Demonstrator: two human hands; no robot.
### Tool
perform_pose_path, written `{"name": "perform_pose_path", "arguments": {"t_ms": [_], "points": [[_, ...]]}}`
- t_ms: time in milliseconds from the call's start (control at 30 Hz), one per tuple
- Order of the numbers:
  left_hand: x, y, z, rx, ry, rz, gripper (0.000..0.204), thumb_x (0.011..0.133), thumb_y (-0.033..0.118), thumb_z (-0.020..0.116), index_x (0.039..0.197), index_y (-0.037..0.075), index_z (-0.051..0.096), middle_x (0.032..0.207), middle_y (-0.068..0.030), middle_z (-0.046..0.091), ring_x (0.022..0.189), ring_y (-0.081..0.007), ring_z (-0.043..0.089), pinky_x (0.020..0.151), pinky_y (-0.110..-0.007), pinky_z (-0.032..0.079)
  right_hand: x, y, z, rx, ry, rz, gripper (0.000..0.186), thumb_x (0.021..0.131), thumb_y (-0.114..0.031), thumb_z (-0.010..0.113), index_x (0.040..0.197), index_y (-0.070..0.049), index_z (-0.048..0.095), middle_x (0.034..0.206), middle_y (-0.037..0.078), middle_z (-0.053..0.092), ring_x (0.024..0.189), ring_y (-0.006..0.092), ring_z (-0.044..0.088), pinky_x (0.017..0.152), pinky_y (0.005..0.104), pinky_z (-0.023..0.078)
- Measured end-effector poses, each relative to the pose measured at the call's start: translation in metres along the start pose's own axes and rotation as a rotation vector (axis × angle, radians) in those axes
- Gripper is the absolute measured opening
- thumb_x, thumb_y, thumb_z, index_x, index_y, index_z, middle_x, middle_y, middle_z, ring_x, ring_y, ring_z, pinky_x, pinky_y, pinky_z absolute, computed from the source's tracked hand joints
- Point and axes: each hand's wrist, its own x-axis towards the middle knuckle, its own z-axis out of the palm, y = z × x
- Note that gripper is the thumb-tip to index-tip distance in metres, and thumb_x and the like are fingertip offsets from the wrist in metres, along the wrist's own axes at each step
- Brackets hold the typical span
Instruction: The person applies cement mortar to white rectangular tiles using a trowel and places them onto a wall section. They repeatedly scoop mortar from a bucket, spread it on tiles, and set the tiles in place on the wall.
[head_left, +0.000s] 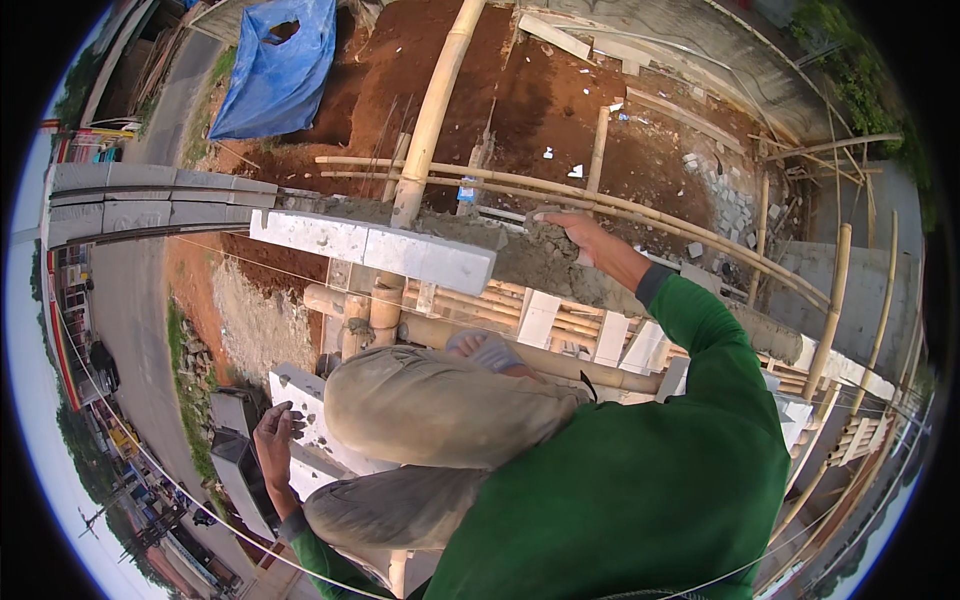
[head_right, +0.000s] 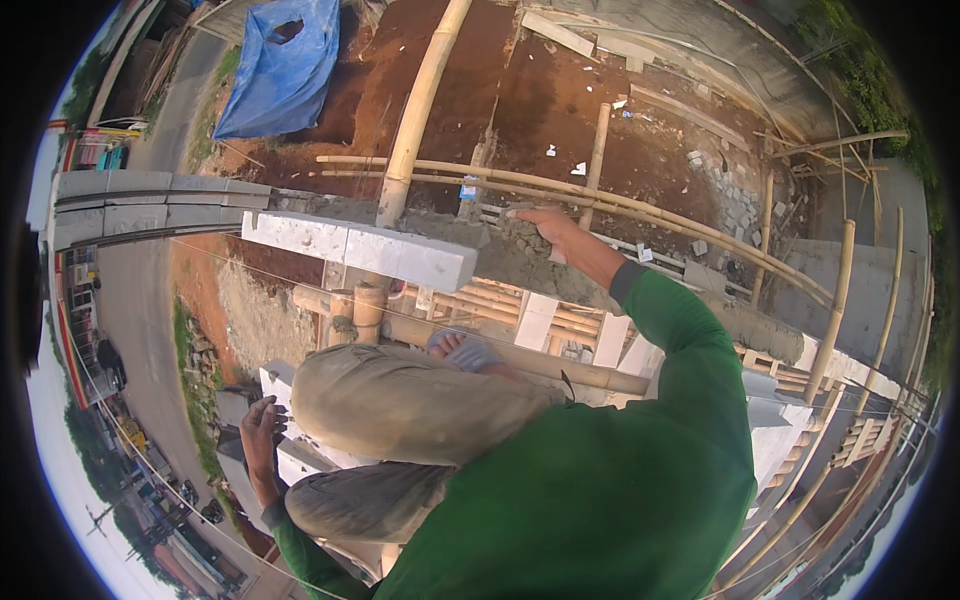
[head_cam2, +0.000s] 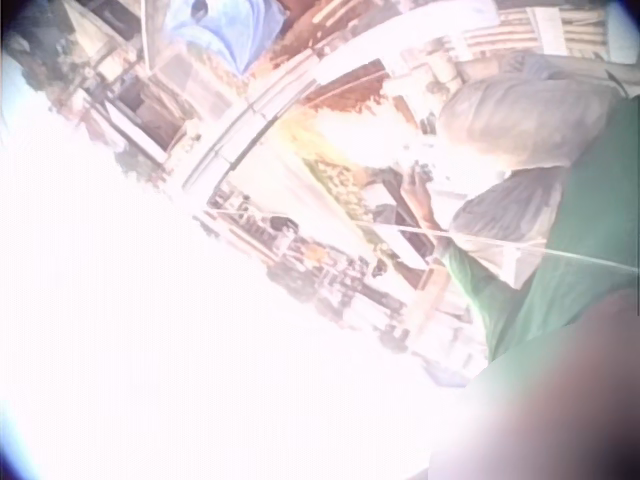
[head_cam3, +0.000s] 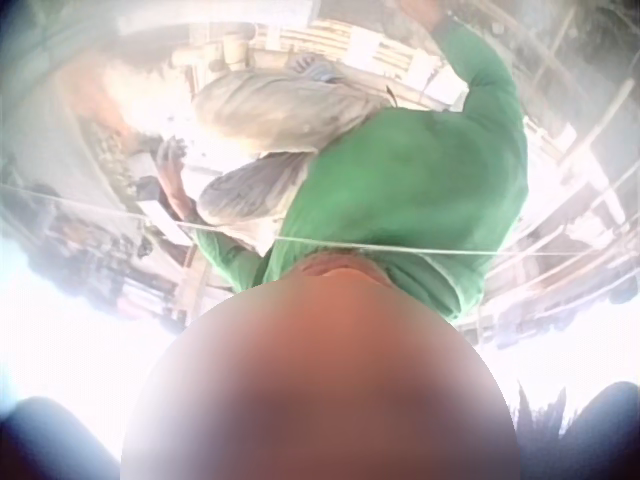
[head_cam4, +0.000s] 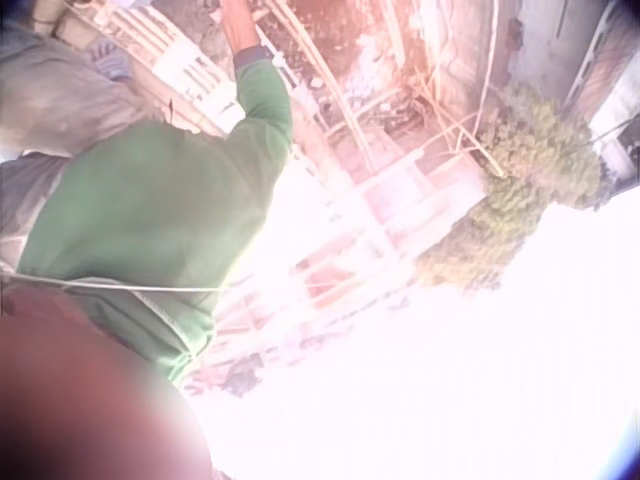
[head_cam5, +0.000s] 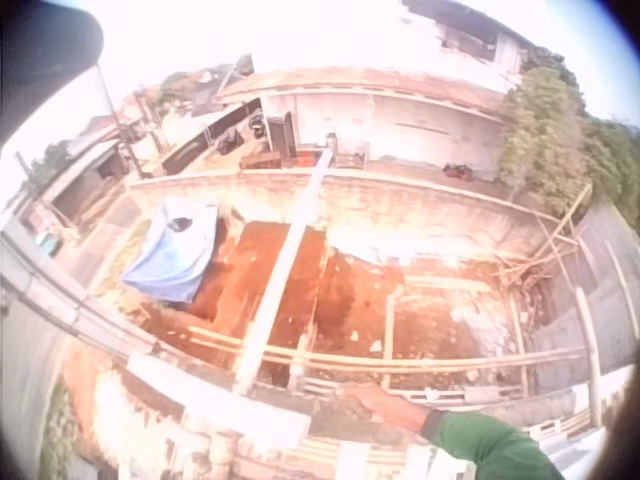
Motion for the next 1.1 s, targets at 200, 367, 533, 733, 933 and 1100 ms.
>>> {"name": "perform_pose_path", "arguments": {"t_ms": [200, 367, 533, 733, 933, 1100], "points": [[0.000, 0.006, 0.003, 0.026, -0.038, 0.011, 0.035, 0.106, 0.023, 0.062, 0.125, -0.006, 0.068, 0.099, -0.0106, 0.076, 0.084, -0.0145, 0.071, 0.076, -0.029, 0.057, 0.008, 0.051, -0.032, -0.046, 0.001, 0.091, 0.024, 0.096, -0.021, 0.074, 0.108, 0.000, 0.074, 0.090, 0.007, 0.076, 0.079, 0.0186, 0.075, 0.069, 0.0341, 0.061], [-0.003, 0.006, 0.002, 0.007, -0.038, 0.020, 0.037, 0.106, 0.026, 0.063, 0.123, -0.007, 0.069, 0.096, -0.0110, 0.077, 0.083, -0.0141, 0.072, 0.073, -0.029, 0.057, 0.027, 0.068, -0.026, -0.171, 0.033, 0.066, 0.019, 0.098, -0.020, 0.070, 0.108, -0.004, 0.073, 0.089, 0.007, 0.076, 0.069, 0.0191, 0.073, 0.052, 0.0374, 0.056], [-0.007, 0.004, -0.001, -0.004, -0.051, 0.058, 0.036, 0.107, 0.024, 0.061, 0.124, -0.007, 0.069, 0.100, -0.0104, 0.077, 0.085, -0.0130, 0.070, 0.077, -0.028, 0.056, 0.053, 0.016, 0.047, -0.129, -0.086, 0.040, 0.024, 0.099, -0.028, 0.070, 0.113, -0.009, 0.073, 0.091, 0.005, 0.075, 0.063, 0.0186, 0.067, 0.049, 0.0348, 0.051], [-0.018, 0.014, -0.004, 0.050, 0.002, 0.049, 0.034, 0.105, 0.022, 0.061, 0.120, -0.006, 0.071, 0.100, -0.0117, 0.077, 0.088, -0.0151, 0.072, 0.079, -0.030, 0.055, 0.045, -0.147, 0.200, 0.128, -0.436, -0.396, 0.051, 0.108, -0.047, 0.048, 0.137, -0.008, 0.064, 0.119, 0.009, 0.073, 0.099, 0.0190, 0.070, 0.080, 0.0376, 0.057], [-0.046, 0.016, -0.013, 0.004, 0.030, 0.059, 0.038, 0.104, 0.027, 0.061, 0.120, -0.006, 0.071, 0.099, -0.0129, 0.077, 0.088, -0.0169, 0.073, 0.080, -0.031, 0.057, 0.030, -0.291, 0.311, -0.309, 0.038, -1.928, 0.040, 0.108, -0.028, 0.054, 0.138, -0.004, 0.064, 0.114, 0.014, 0.071, 0.102, 0.0269, 0.065, 0.092, 0.0384, 0.053], [-0.047, 0.008, -0.017, -0.011, 0.053, -0.006, 0.032, 0.106, 0.023, 0.062, 0.123, -0.003, 0.070, 0.100, -0.0085, 0.077, 0.086, -0.0128, 0.070, 0.078, -0.029, 0.055, 0.118, -0.135, 0.358, -1.044, 0.183, -1.573, 0.049, 0.103, -0.027, 0.063, 0.149, -0.012, 0.057, 0.132, 0.023, 0.062, 0.127, 0.0411, 0.059, 0.103, 0.0491, 0.051]]}}
